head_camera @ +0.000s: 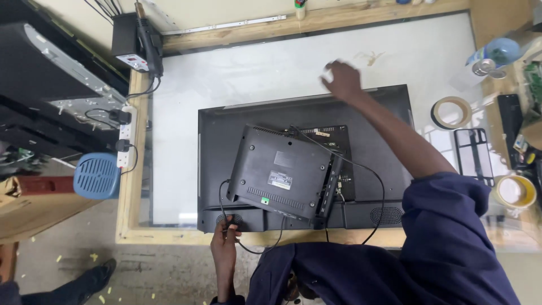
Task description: The person assembles a television by attaching a circuit board and a back cover to the main unit. They align the components, press them into place, and secure the back cover onto the TV chassis on a workbench.
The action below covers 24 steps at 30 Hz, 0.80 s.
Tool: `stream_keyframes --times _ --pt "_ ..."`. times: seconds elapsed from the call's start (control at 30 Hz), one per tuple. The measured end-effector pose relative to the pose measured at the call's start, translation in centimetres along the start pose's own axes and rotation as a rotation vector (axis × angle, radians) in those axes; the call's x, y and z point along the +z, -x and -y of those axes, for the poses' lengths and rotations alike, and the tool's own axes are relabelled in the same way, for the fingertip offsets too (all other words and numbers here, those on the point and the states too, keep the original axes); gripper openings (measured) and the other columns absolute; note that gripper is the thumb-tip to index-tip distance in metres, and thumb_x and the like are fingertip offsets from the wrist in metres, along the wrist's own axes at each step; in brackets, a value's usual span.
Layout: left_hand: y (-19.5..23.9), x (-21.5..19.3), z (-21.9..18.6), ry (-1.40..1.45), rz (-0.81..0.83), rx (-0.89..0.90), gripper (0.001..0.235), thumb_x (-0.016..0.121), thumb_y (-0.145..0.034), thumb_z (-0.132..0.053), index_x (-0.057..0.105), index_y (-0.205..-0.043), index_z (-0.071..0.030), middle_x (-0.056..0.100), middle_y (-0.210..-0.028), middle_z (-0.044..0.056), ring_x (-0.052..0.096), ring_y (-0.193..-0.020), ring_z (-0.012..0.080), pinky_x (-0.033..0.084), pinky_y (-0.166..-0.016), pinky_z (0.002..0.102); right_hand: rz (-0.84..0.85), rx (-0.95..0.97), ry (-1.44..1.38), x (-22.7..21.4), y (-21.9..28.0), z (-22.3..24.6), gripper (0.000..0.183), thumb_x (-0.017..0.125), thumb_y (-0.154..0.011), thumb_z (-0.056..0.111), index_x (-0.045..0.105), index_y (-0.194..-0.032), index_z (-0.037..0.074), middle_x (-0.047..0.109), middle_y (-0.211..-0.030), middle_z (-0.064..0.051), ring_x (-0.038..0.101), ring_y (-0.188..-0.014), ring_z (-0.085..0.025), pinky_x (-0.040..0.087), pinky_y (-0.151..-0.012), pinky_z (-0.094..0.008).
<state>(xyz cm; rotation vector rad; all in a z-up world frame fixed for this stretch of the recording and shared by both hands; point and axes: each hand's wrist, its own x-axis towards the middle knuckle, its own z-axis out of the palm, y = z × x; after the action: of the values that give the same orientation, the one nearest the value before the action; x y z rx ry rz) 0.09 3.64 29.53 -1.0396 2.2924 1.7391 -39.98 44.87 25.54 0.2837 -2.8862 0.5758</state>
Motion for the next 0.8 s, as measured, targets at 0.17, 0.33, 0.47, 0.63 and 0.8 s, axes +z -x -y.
stream_keyframes --times 0.17,0.33,0.47,0.63,0.8 --pt "3.0 -1.0 -0.6 -0.233 -0.118 0.13 0.038 0.055 -0.092 -0.023 0.063 -0.128 -0.014 0.06 -0.116 0.001 0.061 -0.099 0.0154 0.053 -0.079 0.034 0.06 0.294 0.332 1.1 -2.5 -10.7 0.052 0.065 -0.087 0.02 0.049 -0.134 0.007 0.043 -0.132 -0.023 0.048 -0.111 -0.041 0.052 -0.079 -0.049" --pt "5.9 -1.2 -1.8 -0.165 -0.158 0.102 0.036 0.054 -0.092 -0.026 0.063 -0.125 -0.014 0.061 -0.12 0.003 0.062 -0.101 0.014 0.054 -0.076 0.032 0.055 0.293 0.226 2.6 -1.3 -12.6 0.018 0.057 -0.095 0.016 0.069 -0.109 0.012 0.065 -0.1 -0.015 0.064 -0.089 -0.037 0.053 -0.074 -0.046" --pt "6.1 -1.7 -2.8 -0.17 -0.208 0.313 0.028 0.051 -0.094 -0.022 0.063 -0.118 -0.012 0.064 -0.112 0.006 0.061 -0.101 0.0173 0.052 -0.076 0.034 -0.207 0.12 -0.734 -3.8 3.6 -3.4 0.016 0.068 -0.098 0.017 0.069 -0.086 0.007 0.065 -0.076 -0.004 0.061 -0.066 -0.013 0.049 -0.056 -0.029" --pt "5.8 -0.4 -5.7 -0.075 -0.2 0.663 0.023 0.051 -0.098 -0.019 0.067 -0.109 -0.006 0.07 -0.105 0.009 0.066 -0.097 0.0242 0.054 -0.076 0.037 0.001 0.018 -1.111 -13.1 12.3 10.4 0.021 0.065 -0.101 0.025 0.067 -0.097 0.004 0.062 -0.075 -0.003 0.055 -0.062 -0.007 0.048 -0.056 -0.019" --pt "7.8 1.8 -10.1 0.276 0.261 1.192 0.053 0.044 -0.1 -0.037 0.049 -0.134 0.003 0.054 -0.133 0.024 0.049 -0.125 0.0458 0.038 -0.104 0.057 0.259 -0.188 -1.185 -13.5 23.5 22.9 0.036 0.06 -0.096 0.028 0.069 -0.082 -0.004 0.058 -0.057 -0.008 0.06 -0.053 -0.012 0.048 -0.045 -0.028"
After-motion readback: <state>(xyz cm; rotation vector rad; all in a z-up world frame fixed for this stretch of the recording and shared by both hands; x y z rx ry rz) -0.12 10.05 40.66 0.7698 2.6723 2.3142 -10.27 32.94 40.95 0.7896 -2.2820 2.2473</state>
